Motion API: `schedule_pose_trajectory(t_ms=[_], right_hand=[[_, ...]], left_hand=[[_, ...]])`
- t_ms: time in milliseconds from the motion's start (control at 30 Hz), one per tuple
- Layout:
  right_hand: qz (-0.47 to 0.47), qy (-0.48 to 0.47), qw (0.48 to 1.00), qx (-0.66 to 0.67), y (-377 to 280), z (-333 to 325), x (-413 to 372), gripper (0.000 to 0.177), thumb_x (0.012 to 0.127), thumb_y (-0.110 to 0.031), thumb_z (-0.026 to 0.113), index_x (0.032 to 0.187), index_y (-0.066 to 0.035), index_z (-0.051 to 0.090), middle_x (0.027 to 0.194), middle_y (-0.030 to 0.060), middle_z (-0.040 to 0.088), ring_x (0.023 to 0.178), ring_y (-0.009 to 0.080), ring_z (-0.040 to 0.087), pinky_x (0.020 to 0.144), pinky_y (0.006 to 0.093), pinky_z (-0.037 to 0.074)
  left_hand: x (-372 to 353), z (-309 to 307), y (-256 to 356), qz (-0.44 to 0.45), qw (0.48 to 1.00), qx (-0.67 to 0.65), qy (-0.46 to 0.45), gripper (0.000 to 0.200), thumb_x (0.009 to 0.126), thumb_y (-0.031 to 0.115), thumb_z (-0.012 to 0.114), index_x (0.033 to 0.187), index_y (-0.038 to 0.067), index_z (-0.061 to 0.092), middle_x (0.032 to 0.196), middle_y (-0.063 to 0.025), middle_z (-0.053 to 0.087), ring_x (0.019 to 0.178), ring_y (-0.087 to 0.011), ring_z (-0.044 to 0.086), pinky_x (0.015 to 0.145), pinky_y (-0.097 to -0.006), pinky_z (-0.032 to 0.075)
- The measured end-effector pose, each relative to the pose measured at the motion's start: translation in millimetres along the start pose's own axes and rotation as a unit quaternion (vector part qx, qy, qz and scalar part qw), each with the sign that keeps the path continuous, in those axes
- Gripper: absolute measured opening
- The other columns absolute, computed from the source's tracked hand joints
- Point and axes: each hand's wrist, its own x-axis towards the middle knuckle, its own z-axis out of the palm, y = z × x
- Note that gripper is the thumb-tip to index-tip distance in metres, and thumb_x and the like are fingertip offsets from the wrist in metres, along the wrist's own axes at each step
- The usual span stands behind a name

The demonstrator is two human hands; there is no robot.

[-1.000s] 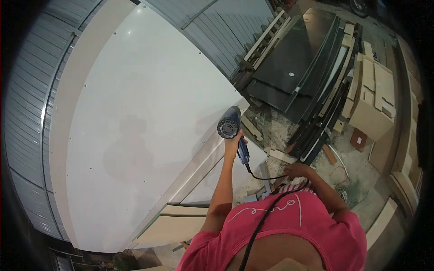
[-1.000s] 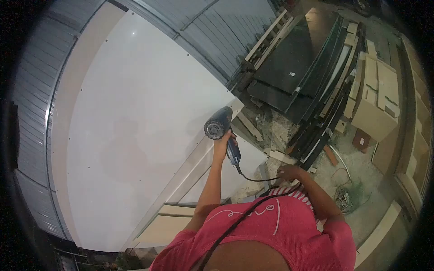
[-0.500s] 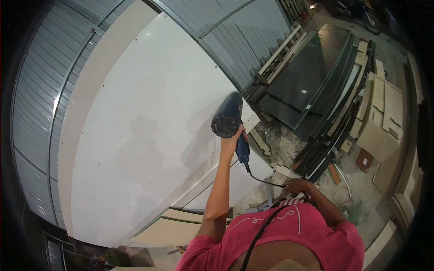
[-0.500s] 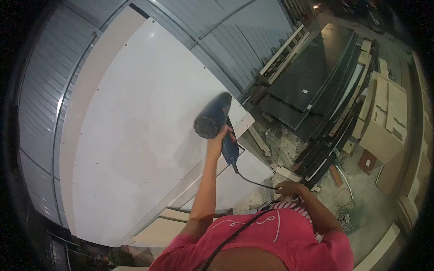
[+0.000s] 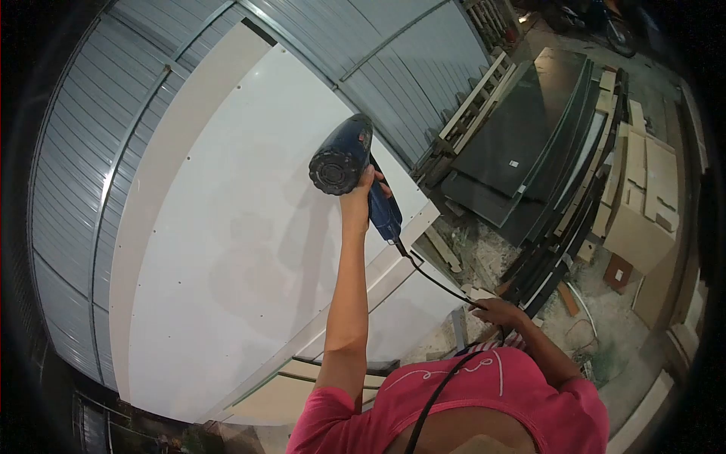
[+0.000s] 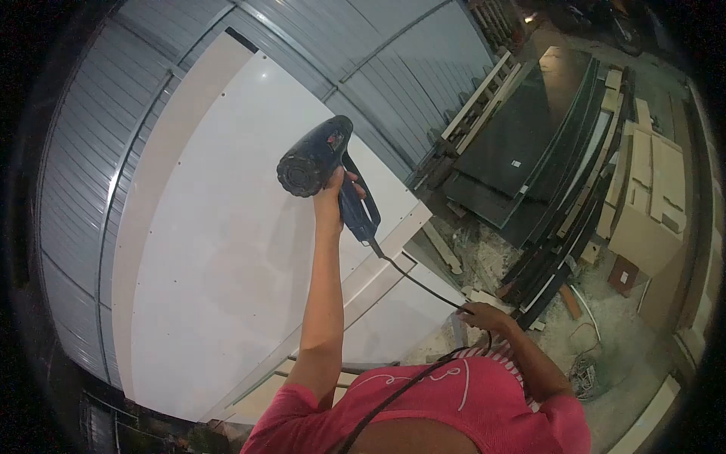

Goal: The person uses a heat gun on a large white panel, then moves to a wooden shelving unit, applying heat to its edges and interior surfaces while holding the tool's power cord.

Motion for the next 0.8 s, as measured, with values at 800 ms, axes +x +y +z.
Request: schedule_pose_trajectory(t_ms=[800], right_hand=[[-0.007,0.029,0.904,0.426,-68,-7,-6,0.026,0.09,-0.021,0.049,0.111,-0.006,0.046,0.074,-0.0002,0.049,0.066,0.0083,0.05,0.063,0.0257,0.045]], left_hand=[[32,-46,163,0.233,0.968,-0.018,0.09,0.037,0.078,0.03,0.063,0.092,-0.001,0.048,0.07,-0.0112,0.056,0.052,-0.0194,0.059,0.047,-0.0311,0.051]])
